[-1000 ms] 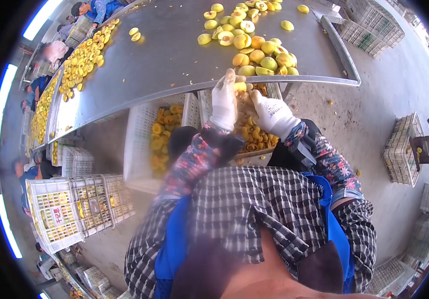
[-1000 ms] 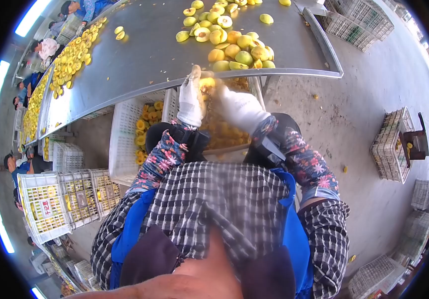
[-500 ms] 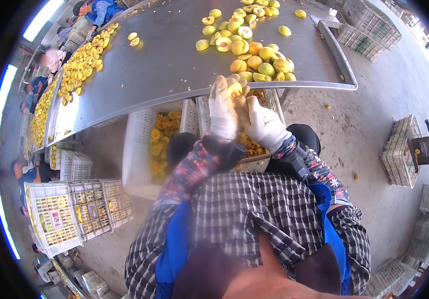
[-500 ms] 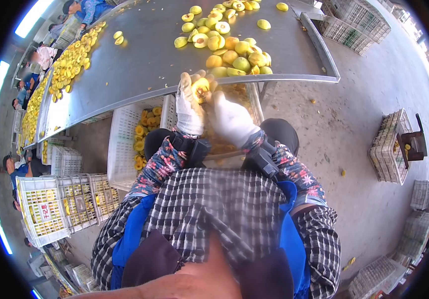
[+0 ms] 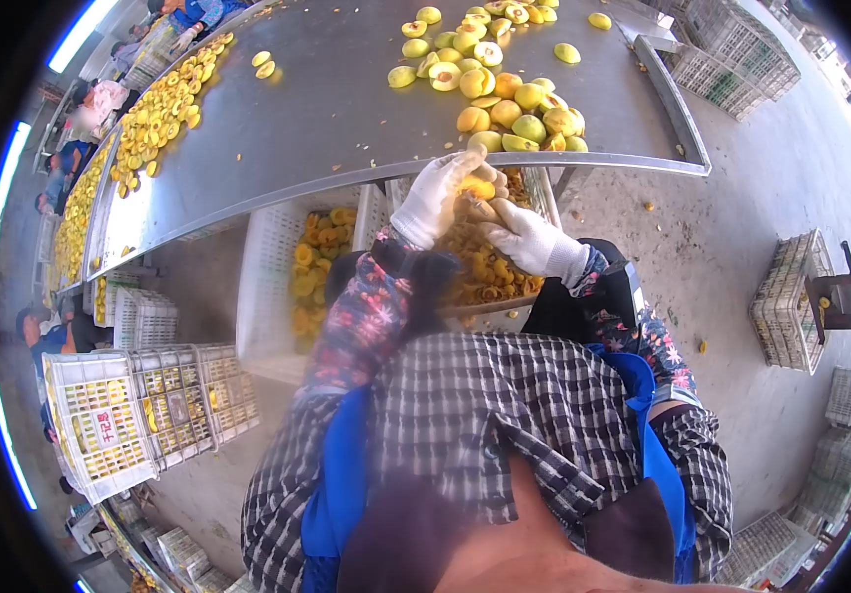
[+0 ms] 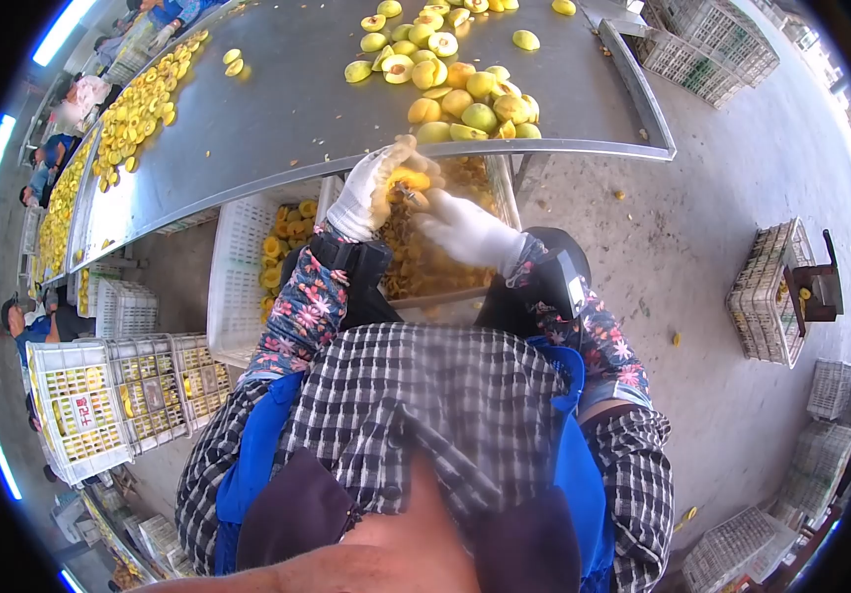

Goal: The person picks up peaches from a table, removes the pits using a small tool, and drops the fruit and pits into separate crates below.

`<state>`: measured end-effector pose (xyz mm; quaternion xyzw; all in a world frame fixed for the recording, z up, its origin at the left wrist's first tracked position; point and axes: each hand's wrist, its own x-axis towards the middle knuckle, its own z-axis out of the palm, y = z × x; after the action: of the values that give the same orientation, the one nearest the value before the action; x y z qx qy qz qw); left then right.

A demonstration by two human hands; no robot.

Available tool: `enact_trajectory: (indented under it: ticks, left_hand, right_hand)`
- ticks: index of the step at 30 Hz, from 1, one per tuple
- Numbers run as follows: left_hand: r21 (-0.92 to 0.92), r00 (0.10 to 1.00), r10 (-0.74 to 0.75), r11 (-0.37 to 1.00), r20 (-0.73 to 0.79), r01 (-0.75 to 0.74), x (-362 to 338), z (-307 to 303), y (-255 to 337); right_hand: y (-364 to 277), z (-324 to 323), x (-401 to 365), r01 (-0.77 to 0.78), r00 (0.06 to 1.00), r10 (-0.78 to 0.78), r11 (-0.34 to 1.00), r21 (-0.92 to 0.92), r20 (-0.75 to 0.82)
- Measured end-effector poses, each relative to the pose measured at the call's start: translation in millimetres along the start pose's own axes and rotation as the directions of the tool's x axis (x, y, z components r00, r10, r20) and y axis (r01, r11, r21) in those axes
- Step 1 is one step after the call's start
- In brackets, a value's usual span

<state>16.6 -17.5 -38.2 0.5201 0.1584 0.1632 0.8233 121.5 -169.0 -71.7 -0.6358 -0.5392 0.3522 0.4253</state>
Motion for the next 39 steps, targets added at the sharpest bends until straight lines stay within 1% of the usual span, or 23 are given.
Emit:
enact_trajectory:
  ticks: [1, 2, 4, 7, 10, 11, 12, 13, 16, 17, 19, 21, 22, 25, 27, 28, 30, 31, 32, 33, 36, 37, 39]
  left_hand:
    - [0.002, 1.000, -0.009, 1.000, 0.029, 0.009, 0.7, -0.5, -0.1]
    - [-0.131, 0.999, -0.052, 0.990, 0.006, 0.053, 0.4, 1.6, -0.3]
    - [-0.391, 0.989, -0.144, 0.912, -0.026, 0.122, -0.8, 9.7, 2.1]
    - [-0.584, 0.952, -0.241, 0.807, -0.188, 0.089, 1.0, 24.4, 8.3]
    - [-0.688, 0.964, -0.175, 0.726, -0.201, -0.011, 9.7, 3.9, 0.2]
    - [-0.721, 0.969, -0.143, 0.692, -0.199, -0.046, 9.3, -3.2, 2.5]
    - [-0.539, 0.904, -0.121, 0.831, -0.411, -0.134, 2.7, -11.0, 5.2]
    - [-0.363, 0.880, 0.000, 0.911, -0.474, -0.196, -5.6, -24.1, 12.0]
    - [0.278, 0.762, 0.350, 0.933, -0.546, -0.229, -23.9, -99.4, 28.4]
    - [0.510, 0.710, 0.443, 0.849, -0.547, -0.137, -27.7, -129.5, 34.0]
    - [0.834, 0.724, 0.424, 0.370, -0.544, 0.410, -40.3, -156.0, 54.4]
    - [0.873, 0.745, 0.477, 0.109, -0.466, 0.476, -37.9, -125.5, 73.3]
    - [0.923, 0.794, 0.522, -0.035, -0.311, 0.384, -29.0, -118.6, 73.3]
    - [0.994, 0.870, 0.481, 0.041, -0.111, 0.105, 19.3, -79.1, 67.2]
    - [0.991, 0.931, 0.343, 0.088, -0.122, 0.098, 60.8, -56.4, 58.3]
    - [0.995, 0.967, 0.251, 0.094, -0.044, 0.021, 87.1, -57.8, 46.1]
    - [0.988, 0.981, 0.160, 0.128, -0.111, 0.091, 121.1, -44.7, 23.0]
    - [0.980, 0.964, 0.193, 0.120, -0.182, 0.161, 147.8, -46.2, -3.0]
    - [0.970, 0.953, 0.189, 0.009, -0.238, 0.241, 148.5, -32.2, -1.5]
    - [0.953, 0.948, 0.191, -0.116, -0.254, 0.279, 161.7, -29.9, -12.9]
    - [0.956, 0.956, 0.093, -0.078, -0.277, 0.284, 162.6, -28.4, -3.6]
    - [0.956, 0.943, 0.210, -0.082, -0.258, 0.280, 169.5, -38.2, -15.9]
    - [0.972, 0.946, 0.240, 0.144, -0.216, 0.185, 147.2, -47.1, 0.4]
  right_hand:
    - [-2.4, 2.6, 0.4, 0.047, 0.999, -0.046, 0.996, 0.070, -0.016]
    - [-6.3, 1.9, -3.2, -0.074, 0.997, 0.060, 0.946, 0.316, 0.053]
    - [-22.1, 1.6, -12.7, -0.323, 0.946, 0.196, 0.637, 0.700, 0.258]
    - [-25.6, 7.3, -13.6, -0.287, 0.956, 0.055, 0.384, 0.877, 0.289]
    - [-27.4, 7.8, -16.0, -0.234, 0.955, -0.095, 0.336, 0.912, 0.280]
    - [-26.4, 9.2, -17.2, -0.214, 0.970, -0.002, 0.451, 0.866, 0.241]
    - [-24.2, 10.7, -17.9, -0.202, 0.978, 0.079, 0.561, 0.803, 0.191]
    - [-20.3, 10.3, -16.9, -0.191, 0.981, 0.147, 0.664, 0.723, 0.124]
    - [43.3, 12.8, -15.8, 0.038, 0.999, -0.037, 0.988, 0.150, -0.008]
    - [40.0, 13.5, -17.9, -0.017, 1.000, 0.018, 0.996, 0.083, -0.022]
    - [32.4, 15.1, -22.3, -0.131, 0.990, 0.129, 0.990, -0.049, -0.049]
    - [42.6, 21.4, -18.8, -0.004, 0.995, -0.010, 0.991, -0.133, -0.103]
    - [37.3, 20.4, -19.1, -0.021, 0.995, 0.009, 0.992, -0.121, -0.101]
    - [23.7, 20.6, -15.5, -0.013, 0.996, 0.011, 1.000, -0.016, -0.087]
    - [43.1, 23.5, -13.1, -0.135, 0.990, 0.138, 0.989, 0.064, -0.035]
    - [46.9, 24.5, -12.6, 0.064, 0.994, -0.068, 0.996, -0.056, -0.083]
    - [45.4, 25.1, -11.0, 0.025, 0.995, -0.027, 0.999, -0.021, -0.096]
    - [43.6, 24.2, -11.5, -0.215, 0.974, 0.221, 0.969, 0.118, -0.044]
    - [55.5, 25.9, -10.3, -0.249, 0.963, 0.260, 0.957, 0.145, -0.062]
    - [43.3, 23.5, -8.1, -0.229, 0.969, 0.239, 0.964, 0.131, -0.062]
    - [14.6, 23.2, -11.7, -0.187, 0.979, 0.194, 0.977, 0.101, -0.060]
    - [31.0, 26.3, -6.7, -0.027, 0.995, 0.029, 0.999, 0.020, -0.096]
    - [71.9, 28.9, -7.1, 0.252, 0.948, -0.278, 0.953, -0.168, -0.153]
